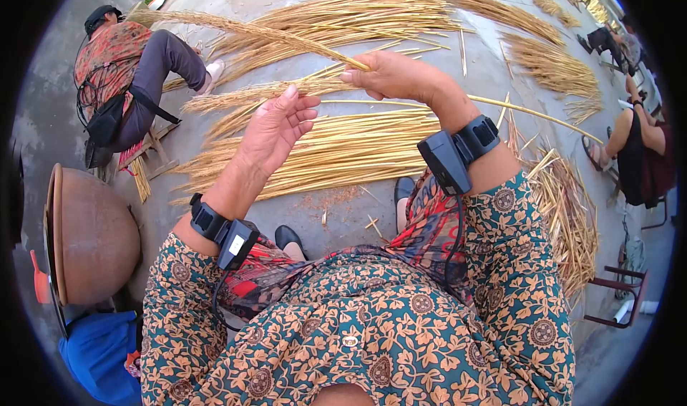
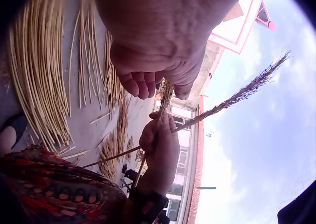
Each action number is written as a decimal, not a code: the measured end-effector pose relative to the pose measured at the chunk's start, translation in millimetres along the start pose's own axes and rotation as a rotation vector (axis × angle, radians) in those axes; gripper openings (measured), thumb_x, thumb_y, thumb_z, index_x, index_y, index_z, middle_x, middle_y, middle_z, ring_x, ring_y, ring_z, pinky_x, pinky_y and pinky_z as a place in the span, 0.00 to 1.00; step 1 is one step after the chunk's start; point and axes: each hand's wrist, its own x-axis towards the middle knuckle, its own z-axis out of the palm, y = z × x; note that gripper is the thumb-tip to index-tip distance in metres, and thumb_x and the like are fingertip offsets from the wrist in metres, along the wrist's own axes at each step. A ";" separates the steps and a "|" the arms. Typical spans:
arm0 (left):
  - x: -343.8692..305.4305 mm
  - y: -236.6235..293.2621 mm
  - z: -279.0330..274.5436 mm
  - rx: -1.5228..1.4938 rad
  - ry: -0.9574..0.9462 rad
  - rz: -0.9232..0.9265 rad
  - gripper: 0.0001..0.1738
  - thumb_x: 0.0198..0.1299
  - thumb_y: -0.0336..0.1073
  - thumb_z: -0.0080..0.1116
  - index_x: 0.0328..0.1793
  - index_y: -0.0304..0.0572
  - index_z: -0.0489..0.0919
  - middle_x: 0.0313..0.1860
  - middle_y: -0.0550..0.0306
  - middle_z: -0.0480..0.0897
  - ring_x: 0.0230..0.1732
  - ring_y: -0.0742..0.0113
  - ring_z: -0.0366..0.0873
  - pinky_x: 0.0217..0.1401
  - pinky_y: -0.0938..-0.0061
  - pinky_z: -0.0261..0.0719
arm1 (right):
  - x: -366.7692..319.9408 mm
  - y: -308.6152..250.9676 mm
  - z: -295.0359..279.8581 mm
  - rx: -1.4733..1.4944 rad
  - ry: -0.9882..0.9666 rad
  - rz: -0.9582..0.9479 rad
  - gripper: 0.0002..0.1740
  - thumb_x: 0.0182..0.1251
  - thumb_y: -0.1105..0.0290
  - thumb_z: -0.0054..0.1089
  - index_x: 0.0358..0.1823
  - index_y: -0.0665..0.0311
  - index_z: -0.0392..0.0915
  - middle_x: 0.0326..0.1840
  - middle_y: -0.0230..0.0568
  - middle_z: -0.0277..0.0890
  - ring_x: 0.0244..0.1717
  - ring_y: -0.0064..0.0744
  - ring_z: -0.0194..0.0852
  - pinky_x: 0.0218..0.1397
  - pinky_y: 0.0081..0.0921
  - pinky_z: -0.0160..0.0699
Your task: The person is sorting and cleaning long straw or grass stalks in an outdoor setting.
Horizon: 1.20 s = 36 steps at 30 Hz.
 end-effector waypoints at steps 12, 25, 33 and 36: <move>1.3 4.7 -0.6 -0.014 0.013 0.081 0.08 0.62 0.35 0.56 0.43 0.39 0.78 0.38 0.54 0.83 0.40 0.67 0.81 0.43 0.75 0.79 | -3.1 -20.0 9.4 0.143 -0.084 0.097 0.25 0.67 0.44 0.49 0.48 0.58 0.73 0.17 0.25 0.64 0.17 0.15 0.62 0.18 0.16 0.61; -5.0 14.9 2.8 0.141 0.039 0.004 0.10 0.63 0.37 0.55 0.44 0.37 0.78 0.39 0.53 0.83 0.37 0.71 0.81 0.39 0.79 0.79 | 10.0 -9.0 19.8 0.182 0.075 -0.062 0.21 0.67 0.50 0.52 0.41 0.62 0.74 0.20 0.29 0.71 0.19 0.17 0.66 0.20 0.18 0.66; -13.3 59.8 9.1 0.893 0.211 0.638 0.12 0.61 0.41 0.58 0.37 0.38 0.80 0.29 0.59 0.81 0.30 0.74 0.78 0.32 0.80 0.75 | 5.5 -13.8 18.4 0.084 0.135 -0.045 0.19 0.67 0.51 0.53 0.36 0.61 0.75 0.18 0.29 0.71 0.20 0.18 0.67 0.22 0.19 0.68; -3.1 67.1 -6.9 1.289 0.320 0.840 0.11 0.59 0.39 0.59 0.36 0.38 0.80 0.28 0.56 0.81 0.30 0.68 0.79 0.34 0.75 0.76 | 6.4 -14.0 20.4 0.055 0.118 -0.056 0.18 0.67 0.52 0.53 0.36 0.61 0.75 0.18 0.29 0.71 0.20 0.19 0.67 0.23 0.20 0.69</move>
